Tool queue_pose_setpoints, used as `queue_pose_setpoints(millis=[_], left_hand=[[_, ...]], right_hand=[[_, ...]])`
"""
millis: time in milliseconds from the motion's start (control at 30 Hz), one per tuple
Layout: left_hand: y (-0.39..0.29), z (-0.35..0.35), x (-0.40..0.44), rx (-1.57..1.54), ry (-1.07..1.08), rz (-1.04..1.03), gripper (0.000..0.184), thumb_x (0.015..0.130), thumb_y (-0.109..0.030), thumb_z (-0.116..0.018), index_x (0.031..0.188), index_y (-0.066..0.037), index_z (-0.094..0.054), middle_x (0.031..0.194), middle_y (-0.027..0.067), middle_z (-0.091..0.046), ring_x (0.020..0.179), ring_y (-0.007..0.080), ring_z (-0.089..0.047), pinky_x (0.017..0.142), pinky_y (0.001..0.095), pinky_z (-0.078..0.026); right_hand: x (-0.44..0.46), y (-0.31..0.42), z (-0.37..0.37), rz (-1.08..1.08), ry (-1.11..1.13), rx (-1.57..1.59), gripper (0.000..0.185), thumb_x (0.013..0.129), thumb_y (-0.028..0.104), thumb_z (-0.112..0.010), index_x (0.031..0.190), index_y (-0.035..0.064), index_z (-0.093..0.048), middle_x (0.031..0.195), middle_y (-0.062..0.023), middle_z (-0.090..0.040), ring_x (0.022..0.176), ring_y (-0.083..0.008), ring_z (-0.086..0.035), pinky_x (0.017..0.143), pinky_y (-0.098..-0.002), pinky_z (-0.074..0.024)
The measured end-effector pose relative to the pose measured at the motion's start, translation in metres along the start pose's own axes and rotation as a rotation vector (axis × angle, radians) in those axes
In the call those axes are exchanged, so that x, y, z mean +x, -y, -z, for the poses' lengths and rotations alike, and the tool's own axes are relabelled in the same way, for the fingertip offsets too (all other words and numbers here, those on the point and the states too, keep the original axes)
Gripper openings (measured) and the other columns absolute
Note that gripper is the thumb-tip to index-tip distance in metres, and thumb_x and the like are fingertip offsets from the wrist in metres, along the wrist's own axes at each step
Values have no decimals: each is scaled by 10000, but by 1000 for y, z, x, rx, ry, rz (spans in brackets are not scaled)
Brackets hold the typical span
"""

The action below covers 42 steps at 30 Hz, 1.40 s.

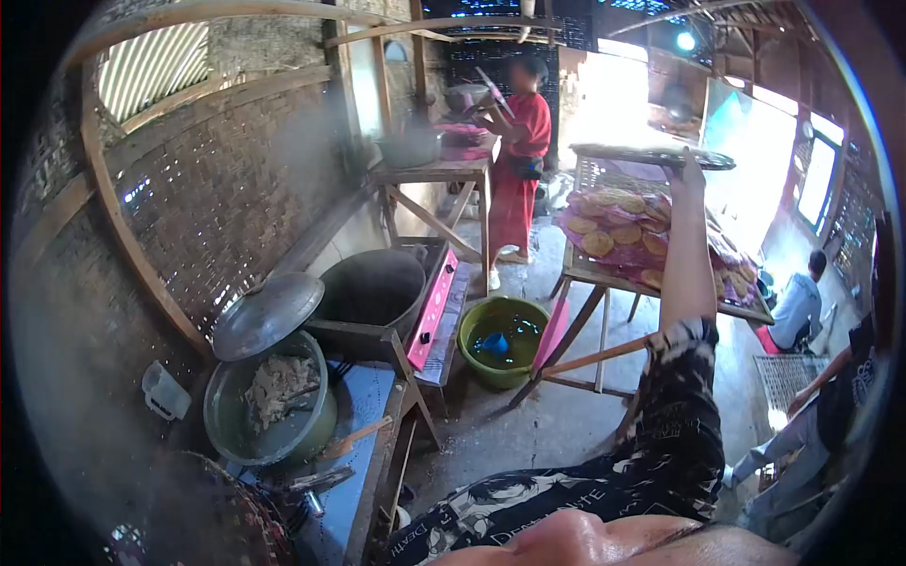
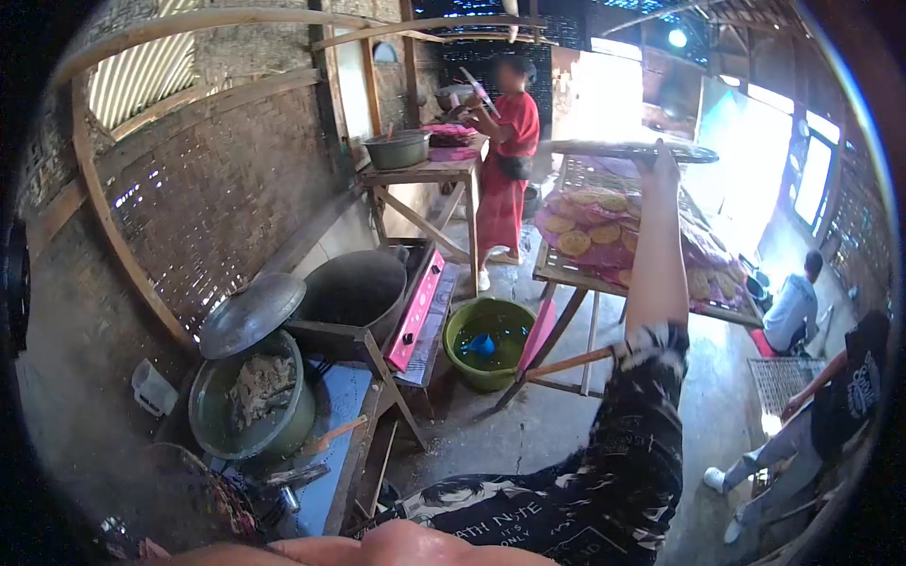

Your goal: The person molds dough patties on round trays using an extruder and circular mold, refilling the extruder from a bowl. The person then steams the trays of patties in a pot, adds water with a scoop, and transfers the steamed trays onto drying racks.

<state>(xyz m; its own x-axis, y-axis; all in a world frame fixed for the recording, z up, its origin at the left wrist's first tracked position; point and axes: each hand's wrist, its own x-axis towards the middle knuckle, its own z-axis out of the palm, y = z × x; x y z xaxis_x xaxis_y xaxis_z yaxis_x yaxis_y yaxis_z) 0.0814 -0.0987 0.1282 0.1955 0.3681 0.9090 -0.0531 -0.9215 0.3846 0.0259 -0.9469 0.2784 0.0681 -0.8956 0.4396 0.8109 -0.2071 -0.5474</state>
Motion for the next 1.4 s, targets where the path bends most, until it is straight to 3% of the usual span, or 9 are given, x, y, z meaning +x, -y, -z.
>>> queue_pose_setpoints(millis=[167,233,300,367,500,733,900,1000,1400], left_hand=[[13,17,-2,27,-75,-84,130,811,-83,-568,877,23,-602,787,125,-574,736,244,-540,676,322,-452],[25,33,-1,931,192,-382,167,807,-114,-588,885,31,-614,795,133,-586,760,256,-542,701,325,-452],[42,40,-5,603,281,48,335,826,-257,-541,1097,-74,-466,1070,101,-453,886,276,-531,822,399,-400],[34,52,-10,280,334,485,543,845,-399,-493,1309,-179,-318,1346,69,-320,1012,295,-521,943,473,-347],[70,40,-31,145,202,516,301,818,-154,-569,1048,39,-555,1040,159,-571,931,234,-546,849,314,-417],[70,28,-43,588,-151,135,399,689,-201,-674,1010,7,-561,1069,218,-518,1005,330,-487,875,406,-373],[129,33,-92,544,-349,595,363,729,-217,-664,1012,-16,-559,1007,121,-556,946,255,-520,811,358,-397],[121,47,-93,-380,-244,1044,280,769,-183,-639,976,-7,-570,938,57,-577,840,155,-534,748,295,-406],[74,47,-36,-974,-405,885,214,844,-44,-503,1057,-35,-496,958,24,-536,827,135,-543,655,300,-495]], right_hand=[[-13,-24,-32,-26,-410,-28,331,788,82,-533,1061,-69,-422,1028,-172,-482,882,-266,-535,703,-465,-488],[-31,-30,-36,-40,-429,-105,315,787,94,-537,1034,-74,-435,982,-161,-505,828,-250,-559,647,-425,-507],[-55,-36,-35,-89,-419,-127,285,768,77,-573,1001,-43,-462,967,-145,-523,856,-259,-555,636,-386,-531],[-29,-57,-5,-52,-250,-248,332,774,113,-584,1051,-28,-465,1003,-151,-519,895,-262,-541,711,-372,-498],[19,-108,70,663,489,-1030,427,787,185,-604,1150,3,-471,1075,-164,-511,973,-268,-513,862,-344,-432],[-208,-100,-28,-450,504,33,420,857,137,-478,1235,-26,-397,1242,-182,-438,1117,-272,-449,956,-395,-341],[-317,-89,-79,-848,65,-3,413,877,185,-444,1229,-28,-405,1245,-170,-440,1136,-272,-438,957,-406,-353],[-318,-131,-57,-1078,223,93,431,882,192,-424,1260,-6,-364,1243,-177,-439,1137,-276,-437,962,-423,-344],[-335,-154,-82,-1117,433,43,433,862,197,-486,1221,-28,-400,1185,-156,-492,1081,-255,-486,934,-388,-380]])
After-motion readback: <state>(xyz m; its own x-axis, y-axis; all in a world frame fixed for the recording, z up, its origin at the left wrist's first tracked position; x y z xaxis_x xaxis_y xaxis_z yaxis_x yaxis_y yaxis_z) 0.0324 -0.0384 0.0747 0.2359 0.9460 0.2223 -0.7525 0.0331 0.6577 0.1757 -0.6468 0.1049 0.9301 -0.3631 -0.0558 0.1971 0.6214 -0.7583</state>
